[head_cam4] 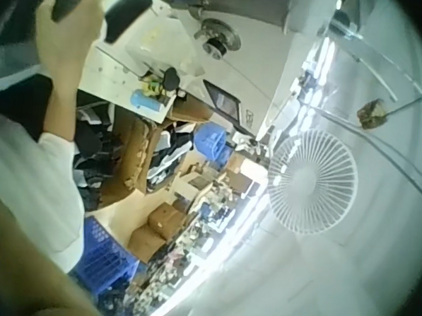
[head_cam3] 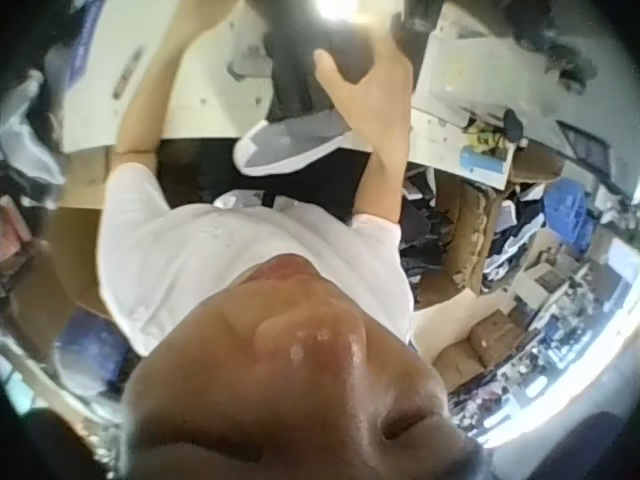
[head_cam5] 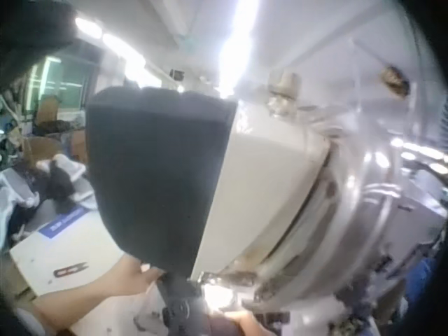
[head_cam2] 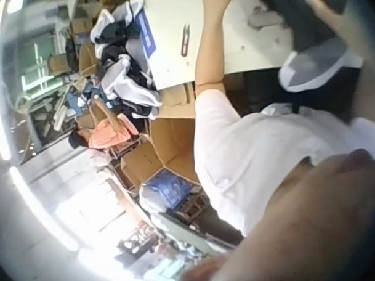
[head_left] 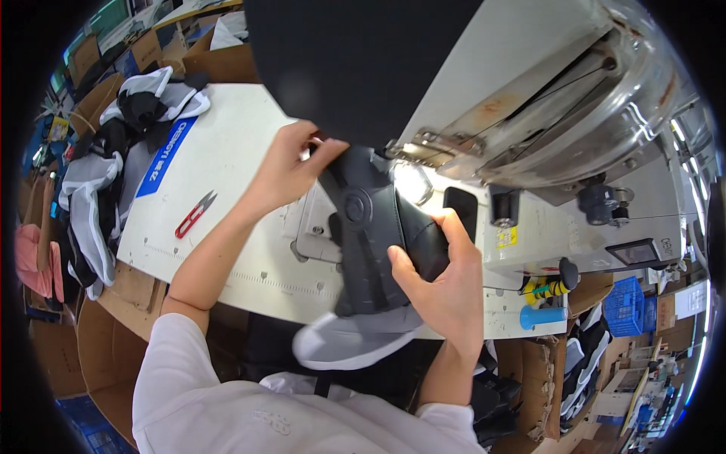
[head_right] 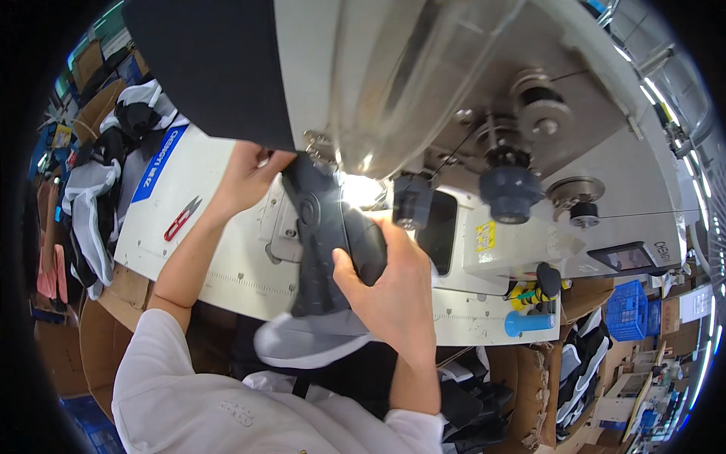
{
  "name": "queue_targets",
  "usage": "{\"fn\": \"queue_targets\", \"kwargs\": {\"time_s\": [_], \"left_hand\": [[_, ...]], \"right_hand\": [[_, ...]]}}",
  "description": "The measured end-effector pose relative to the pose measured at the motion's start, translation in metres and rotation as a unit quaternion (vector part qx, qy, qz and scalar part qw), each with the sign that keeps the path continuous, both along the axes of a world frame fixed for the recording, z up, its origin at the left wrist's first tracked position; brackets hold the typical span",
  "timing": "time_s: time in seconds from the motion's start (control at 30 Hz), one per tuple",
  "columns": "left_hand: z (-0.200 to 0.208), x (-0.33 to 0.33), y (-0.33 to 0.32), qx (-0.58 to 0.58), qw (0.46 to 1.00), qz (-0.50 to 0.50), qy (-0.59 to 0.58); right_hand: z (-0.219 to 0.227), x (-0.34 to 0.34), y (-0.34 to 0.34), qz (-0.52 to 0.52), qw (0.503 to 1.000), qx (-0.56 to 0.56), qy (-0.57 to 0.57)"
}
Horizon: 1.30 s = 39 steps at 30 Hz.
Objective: The person sews shoe upper pieces using a sewing machine, trims loose threads with snips, tosses the finished part into a box, and sews another piece.
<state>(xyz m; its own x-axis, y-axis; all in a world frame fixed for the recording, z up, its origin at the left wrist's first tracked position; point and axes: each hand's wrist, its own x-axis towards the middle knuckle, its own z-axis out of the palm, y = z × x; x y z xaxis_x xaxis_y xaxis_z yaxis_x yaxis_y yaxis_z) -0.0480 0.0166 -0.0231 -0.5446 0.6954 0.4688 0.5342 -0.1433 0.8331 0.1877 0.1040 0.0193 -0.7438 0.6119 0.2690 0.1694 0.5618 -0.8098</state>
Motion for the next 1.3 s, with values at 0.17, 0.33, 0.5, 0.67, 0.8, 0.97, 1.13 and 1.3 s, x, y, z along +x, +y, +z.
{"fn": "queue_targets", "kwargs": {"time_s": [0.17,0.33,0.5,0.67,0.8,0.97,1.13,1.3], "left_hand": [[-0.046,-0.035,-0.108,-0.197,0.868,0.293,0.350],[-0.092,-0.022,-0.198,-0.303,0.839,0.384,0.241],[-0.087,0.025,-0.181,-0.169,0.938,0.301,0.020],[-0.055,0.067,-0.168,-0.161,0.963,0.163,0.142],[-0.051,0.074,-0.164,-0.219,0.930,0.140,0.259],[-0.043,0.076,-0.158,-0.207,0.898,0.120,0.369],[-0.025,0.070,-0.159,-0.094,0.948,0.168,0.254],[-0.026,0.088,-0.130,0.043,0.973,0.153,0.169]], "right_hand": [[-0.040,-0.006,-0.043,0.097,0.911,0.397,-0.063],[-0.097,-0.017,-0.084,0.151,0.894,0.421,-0.021],[-0.107,-0.023,-0.094,0.173,0.883,0.433,-0.054],[-0.109,-0.021,-0.098,0.175,0.887,0.423,-0.061],[-0.106,-0.022,-0.100,0.171,0.879,0.440,-0.068],[-0.107,-0.021,-0.097,0.172,0.870,0.455,-0.081],[-0.078,-0.009,-0.070,0.132,0.944,0.304,0.008],[-0.041,0.018,-0.053,0.111,0.991,0.055,0.057]]}}
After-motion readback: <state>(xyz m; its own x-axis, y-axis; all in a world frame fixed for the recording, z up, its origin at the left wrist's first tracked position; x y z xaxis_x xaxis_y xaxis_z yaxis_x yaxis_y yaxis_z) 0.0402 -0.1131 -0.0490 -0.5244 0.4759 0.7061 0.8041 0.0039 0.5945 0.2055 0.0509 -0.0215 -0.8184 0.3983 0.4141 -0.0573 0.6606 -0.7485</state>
